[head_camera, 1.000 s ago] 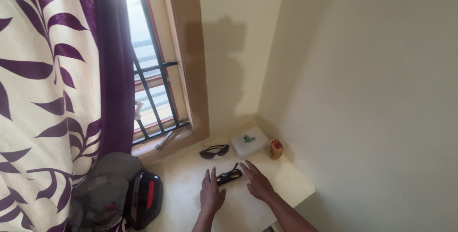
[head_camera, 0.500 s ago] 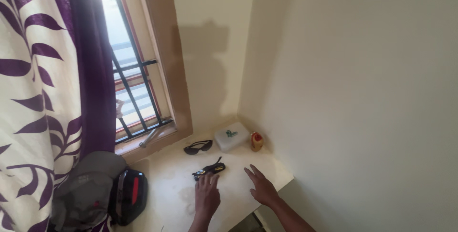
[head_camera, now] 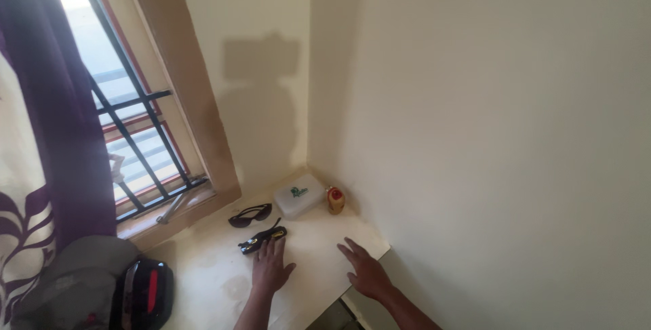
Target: The person moves various personal items from a wall-mounted shelf to a nearby windowsill. They handle a white plastic box, a small bottle, sunglasses, a hair clip, a blue tube, two aerosol cans, two black cases, and several small bottles, placing each on the windowsill one by one.
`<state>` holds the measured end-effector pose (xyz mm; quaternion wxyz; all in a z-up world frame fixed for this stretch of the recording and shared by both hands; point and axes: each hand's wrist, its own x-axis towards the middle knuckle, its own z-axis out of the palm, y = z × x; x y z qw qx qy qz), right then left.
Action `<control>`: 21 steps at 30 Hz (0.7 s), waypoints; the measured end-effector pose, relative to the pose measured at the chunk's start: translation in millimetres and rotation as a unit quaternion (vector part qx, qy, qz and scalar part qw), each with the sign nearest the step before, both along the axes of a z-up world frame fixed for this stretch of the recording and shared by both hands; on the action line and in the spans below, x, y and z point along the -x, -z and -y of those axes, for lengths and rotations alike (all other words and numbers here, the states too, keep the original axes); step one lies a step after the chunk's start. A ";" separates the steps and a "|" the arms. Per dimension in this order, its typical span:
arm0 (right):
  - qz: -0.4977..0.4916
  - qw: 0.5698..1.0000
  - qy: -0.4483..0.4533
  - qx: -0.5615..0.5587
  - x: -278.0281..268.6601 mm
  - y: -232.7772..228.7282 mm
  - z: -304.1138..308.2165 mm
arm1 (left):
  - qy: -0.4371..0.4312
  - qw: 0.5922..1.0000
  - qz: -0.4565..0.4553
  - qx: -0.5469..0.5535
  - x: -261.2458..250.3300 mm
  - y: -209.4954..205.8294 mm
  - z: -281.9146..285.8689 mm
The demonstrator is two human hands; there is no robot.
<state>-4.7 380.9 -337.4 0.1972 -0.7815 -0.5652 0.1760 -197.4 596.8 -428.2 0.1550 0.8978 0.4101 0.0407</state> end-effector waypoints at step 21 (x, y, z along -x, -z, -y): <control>0.019 0.993 0.063 -0.096 10.2 -74.8 114.5 | 0.161 0.894 0.388 -0.155 -82.2 -118.7 158.3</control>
